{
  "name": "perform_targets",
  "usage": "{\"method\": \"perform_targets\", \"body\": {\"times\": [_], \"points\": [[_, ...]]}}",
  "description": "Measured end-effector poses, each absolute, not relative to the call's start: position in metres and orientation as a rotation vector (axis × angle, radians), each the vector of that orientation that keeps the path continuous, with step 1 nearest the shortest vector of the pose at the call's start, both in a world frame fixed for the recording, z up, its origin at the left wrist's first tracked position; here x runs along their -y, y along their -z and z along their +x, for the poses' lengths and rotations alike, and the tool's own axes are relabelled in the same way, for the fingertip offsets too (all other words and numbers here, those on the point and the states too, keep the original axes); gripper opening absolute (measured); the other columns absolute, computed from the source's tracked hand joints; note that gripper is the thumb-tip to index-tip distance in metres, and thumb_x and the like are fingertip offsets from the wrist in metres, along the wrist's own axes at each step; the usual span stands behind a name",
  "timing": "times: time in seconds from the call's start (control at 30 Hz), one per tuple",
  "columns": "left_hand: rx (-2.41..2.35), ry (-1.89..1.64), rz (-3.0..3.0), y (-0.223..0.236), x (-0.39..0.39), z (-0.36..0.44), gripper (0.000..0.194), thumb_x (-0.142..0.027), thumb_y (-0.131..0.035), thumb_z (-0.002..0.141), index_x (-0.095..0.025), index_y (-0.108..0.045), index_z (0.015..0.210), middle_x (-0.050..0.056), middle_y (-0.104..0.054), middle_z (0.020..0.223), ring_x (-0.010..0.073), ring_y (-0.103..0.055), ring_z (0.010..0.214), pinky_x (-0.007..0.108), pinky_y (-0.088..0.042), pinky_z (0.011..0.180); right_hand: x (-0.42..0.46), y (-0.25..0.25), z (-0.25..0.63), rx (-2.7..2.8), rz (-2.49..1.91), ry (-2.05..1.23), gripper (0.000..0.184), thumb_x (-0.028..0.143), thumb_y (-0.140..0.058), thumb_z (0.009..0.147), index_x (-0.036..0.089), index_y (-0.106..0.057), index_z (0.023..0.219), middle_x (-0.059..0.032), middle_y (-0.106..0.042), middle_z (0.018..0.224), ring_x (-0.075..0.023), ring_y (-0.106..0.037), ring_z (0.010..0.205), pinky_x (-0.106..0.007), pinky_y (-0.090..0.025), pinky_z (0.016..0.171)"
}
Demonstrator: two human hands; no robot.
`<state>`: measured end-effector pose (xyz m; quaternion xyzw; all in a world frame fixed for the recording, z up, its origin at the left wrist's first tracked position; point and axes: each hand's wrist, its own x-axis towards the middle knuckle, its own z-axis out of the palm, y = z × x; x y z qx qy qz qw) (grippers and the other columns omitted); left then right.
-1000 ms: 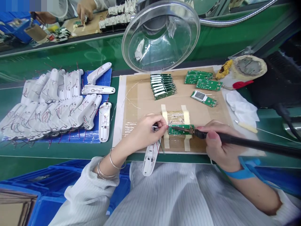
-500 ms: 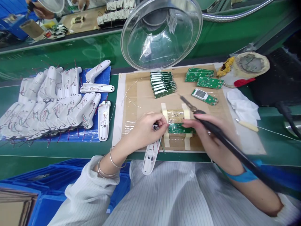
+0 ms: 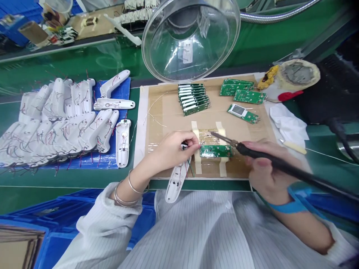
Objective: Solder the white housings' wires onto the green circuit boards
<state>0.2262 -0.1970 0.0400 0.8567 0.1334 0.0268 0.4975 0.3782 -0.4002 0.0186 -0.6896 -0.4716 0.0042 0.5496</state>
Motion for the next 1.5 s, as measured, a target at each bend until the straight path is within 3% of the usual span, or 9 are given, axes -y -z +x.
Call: {"method": "perform_targets", "body": {"times": [0.2,0.53,0.67,0.8,0.9,0.97,1.07,1.23,1.5], "points": [[-0.332,-0.044,2.073,-0.040,0.196,0.226,0.015,-0.024,-0.056,0.095,-0.016,-0.066,0.086,-0.001,-0.063,0.076,0.0088,-0.055,0.069,0.022,-0.041,0.067,0.398,-0.010,0.378,1.149,-1.589,0.010,0.015,0.020,-0.060,0.092,0.026,-0.072,0.096,0.0001,-0.070,0.077,-0.0132,-0.060,0.062,-0.031,-0.045,0.056],[-0.393,-0.049,2.088,-0.041,0.202,0.228,0.016,-0.025,-0.056,0.094,-0.015,-0.066,0.085,0.001,-0.063,0.076,0.0101,-0.055,0.071,0.022,-0.042,0.065,0.397,-0.008,0.379,1.158,-1.543,-0.060,0.017,0.017,-0.061,0.090,0.027,-0.073,0.098,0.0012,-0.071,0.079,-0.0124,-0.059,0.062,-0.031,-0.044,0.056],[-0.404,-0.050,2.090,-0.042,0.203,0.227,0.017,-0.025,-0.055,0.093,-0.015,-0.066,0.084,0.001,-0.063,0.076,0.0103,-0.055,0.071,0.022,-0.043,0.065,0.396,-0.012,0.379,1.052,-1.578,0.106,0.014,0.025,-0.059,0.093,0.026,-0.073,0.090,-0.0006,-0.071,0.076,-0.0143,-0.059,0.059,-0.032,-0.044,0.054],[-0.398,-0.066,2.103,-0.042,0.202,0.228,0.017,-0.024,-0.055,0.093,-0.015,-0.065,0.082,0.002,-0.062,0.076,0.0106,-0.055,0.071,0.023,-0.044,0.067,0.392,-0.015,0.379,0.959,-1.616,-0.026,0.020,0.029,-0.060,0.095,0.029,-0.070,0.112,0.0043,-0.065,0.065,-0.0134,-0.062,0.054,-0.032,-0.052,0.056],[-0.395,-0.078,2.119,-0.039,0.203,0.229,0.015,-0.024,-0.056,0.093,-0.016,-0.065,0.084,0.002,-0.063,0.077,0.0112,-0.056,0.073,0.024,-0.044,0.068,0.387,-0.015,0.377,1.139,-1.694,-0.181,0.038,0.022,-0.067,0.090,0.029,-0.061,0.127,0.0010,-0.077,0.096,-0.0179,-0.074,0.096,-0.037,-0.060,0.091],[-0.388,-0.107,2.166,-0.038,0.205,0.229,0.014,-0.023,-0.057,0.093,-0.016,-0.065,0.084,0.002,-0.064,0.078,0.0120,-0.057,0.074,0.025,-0.045,0.071,0.384,-0.014,0.376,1.327,-1.721,-0.192,0.052,0.021,-0.073,0.086,0.031,-0.055,0.134,-0.0007,-0.072,0.121,-0.0190,-0.070,0.114,-0.035,-0.059,0.099],[-0.350,-0.193,2.332,-0.043,0.209,0.223,0.016,-0.022,-0.054,0.096,-0.015,-0.066,0.089,0.003,-0.065,0.084,0.0148,-0.058,0.083,0.030,-0.046,0.079,0.381,-0.011,0.376,1.520,-1.706,-0.138,0.061,0.018,-0.073,0.085,0.033,-0.050,0.140,0.0008,-0.069,0.128,-0.0173,-0.071,0.111,-0.030,-0.063,0.093],[-0.231,-0.227,2.597,-0.071,0.210,0.187,0.030,-0.012,-0.045,0.100,-0.019,-0.063,0.123,0.007,-0.064,0.106,0.0188,-0.057,0.099,0.034,-0.043,0.085,0.382,-0.011,0.377,1.552,-1.681,-0.127,0.063,0.016,-0.069,0.088,0.035,-0.046,0.143,0.0016,-0.068,0.131,-0.0172,-0.071,0.112,-0.033,-0.062,0.097],[0.048,-0.153,2.840,-0.077,0.234,0.172,0.021,-0.014,-0.047,0.101,-0.015,-0.068,0.101,0.007,-0.063,0.100,0.0166,-0.056,0.084,0.032,-0.043,0.078,0.382,-0.011,0.375,1.513,-1.715,-0.172,0.059,0.018,-0.069,0.089,0.034,-0.049,0.142,0.0024,-0.068,0.132,-0.0163,-0.070,0.114,-0.030,-0.061,0.099]]}}
